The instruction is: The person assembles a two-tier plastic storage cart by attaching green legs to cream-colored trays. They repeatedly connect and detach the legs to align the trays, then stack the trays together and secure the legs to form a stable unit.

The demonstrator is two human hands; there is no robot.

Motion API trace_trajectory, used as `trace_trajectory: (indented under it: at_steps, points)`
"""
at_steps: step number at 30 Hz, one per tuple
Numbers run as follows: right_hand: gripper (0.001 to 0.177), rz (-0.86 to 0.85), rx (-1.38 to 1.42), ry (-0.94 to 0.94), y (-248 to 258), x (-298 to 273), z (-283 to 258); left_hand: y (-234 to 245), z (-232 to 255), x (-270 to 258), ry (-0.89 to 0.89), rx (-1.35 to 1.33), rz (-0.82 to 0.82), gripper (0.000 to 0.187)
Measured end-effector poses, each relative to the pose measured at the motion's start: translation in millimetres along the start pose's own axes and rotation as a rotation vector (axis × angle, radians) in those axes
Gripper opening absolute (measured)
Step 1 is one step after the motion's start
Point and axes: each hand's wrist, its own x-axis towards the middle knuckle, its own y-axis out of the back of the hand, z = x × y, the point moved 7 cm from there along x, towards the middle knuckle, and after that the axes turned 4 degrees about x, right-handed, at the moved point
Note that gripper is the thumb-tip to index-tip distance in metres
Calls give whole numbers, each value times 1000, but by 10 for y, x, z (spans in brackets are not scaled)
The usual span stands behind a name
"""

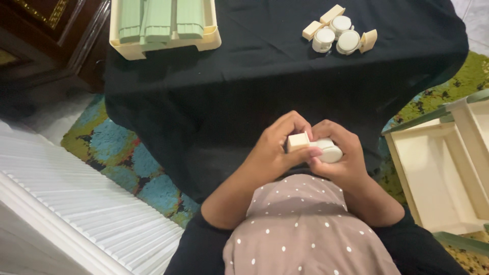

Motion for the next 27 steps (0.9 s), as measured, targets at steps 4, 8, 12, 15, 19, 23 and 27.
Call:
trace_trajectory:
  at_steps: [4,8,12,15,19,23,27]
  points:
    - [22,-3,126,-81,-12,-35,65,-84,-113,-1,47,-71,-30,28]
    - [21,29,156,-97,4,-49,103,-161,-310,19,226,-242,-22,29]
    - [24,90,186,-106,40,-54,140,-111,-205,56,59,-166,65,30]
    - [28,173,246,-21,126,-32,85,-132,-145,50,14,-64,51,36]
    - [29,133,184,-54,99,-21,28,-161,-163,55,26,-57,65,29]
    - [32,93,199,-112,51,12,-11,-146,-179,33,7,-61,104,31]
    - [34,69,121,-121,29,53,-49,-65,-50,16,-139,103,178,35]
